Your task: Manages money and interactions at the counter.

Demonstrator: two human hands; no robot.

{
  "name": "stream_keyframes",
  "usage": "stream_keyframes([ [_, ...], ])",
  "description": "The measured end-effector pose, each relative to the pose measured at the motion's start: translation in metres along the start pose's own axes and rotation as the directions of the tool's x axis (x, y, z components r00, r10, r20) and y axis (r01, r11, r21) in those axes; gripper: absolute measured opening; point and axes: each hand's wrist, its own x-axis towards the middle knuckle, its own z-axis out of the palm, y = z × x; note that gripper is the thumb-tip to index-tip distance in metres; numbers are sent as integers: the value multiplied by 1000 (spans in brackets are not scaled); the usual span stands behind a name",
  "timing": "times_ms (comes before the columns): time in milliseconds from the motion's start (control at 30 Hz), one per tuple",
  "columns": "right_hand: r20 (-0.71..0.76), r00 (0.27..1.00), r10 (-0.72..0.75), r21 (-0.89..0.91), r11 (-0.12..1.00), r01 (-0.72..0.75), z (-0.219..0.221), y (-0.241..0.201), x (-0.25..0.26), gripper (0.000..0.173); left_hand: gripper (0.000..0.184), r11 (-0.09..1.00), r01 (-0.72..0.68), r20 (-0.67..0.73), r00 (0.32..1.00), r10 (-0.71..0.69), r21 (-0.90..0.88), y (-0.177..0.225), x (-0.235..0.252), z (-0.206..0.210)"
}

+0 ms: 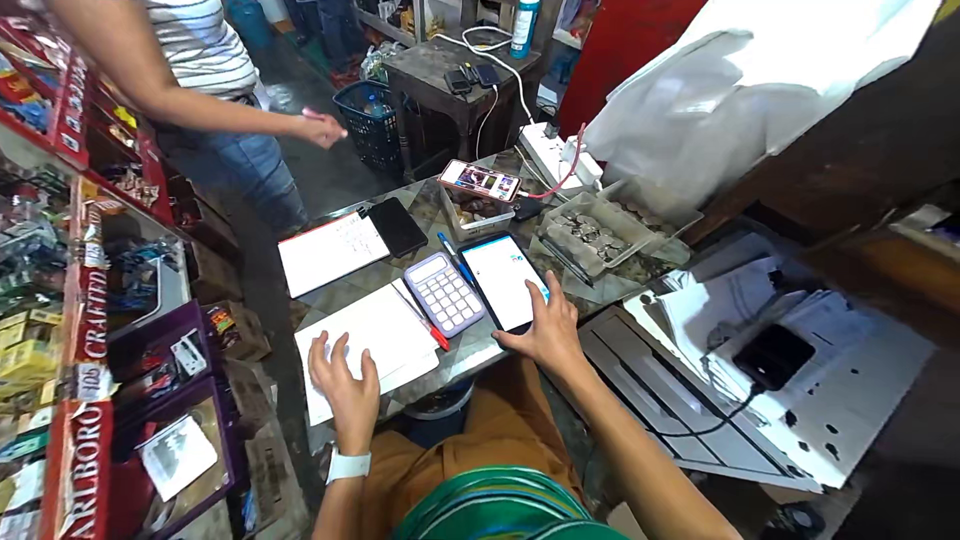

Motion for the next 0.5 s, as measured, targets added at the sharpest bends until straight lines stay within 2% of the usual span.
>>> stream_keyframes([
  [100,-53,999,0,-61,998,-4,7,-13,-10,108,39,1000,-25,-58,998,24,-1,0,2,1],
  [167,-1,1000,30,-62,998,-30,2,-21,-13,113,36,998,-55,-56,997,56,13,3,0,-1],
  [233,41,997,69,12,997,-70,-12,-23,-5,110,35,997,-73,-37,997,74,4,8,-7,-1],
  [367,17,996,82,117,990,-83,-50,-16,49,80,30,994,-102,-5,995,102,-37,11,-29,6],
  [500,-64,997,51,112,993,-43,-44,-7,122,57,27,988,-154,-28,988,155,23,13,-31,10],
])
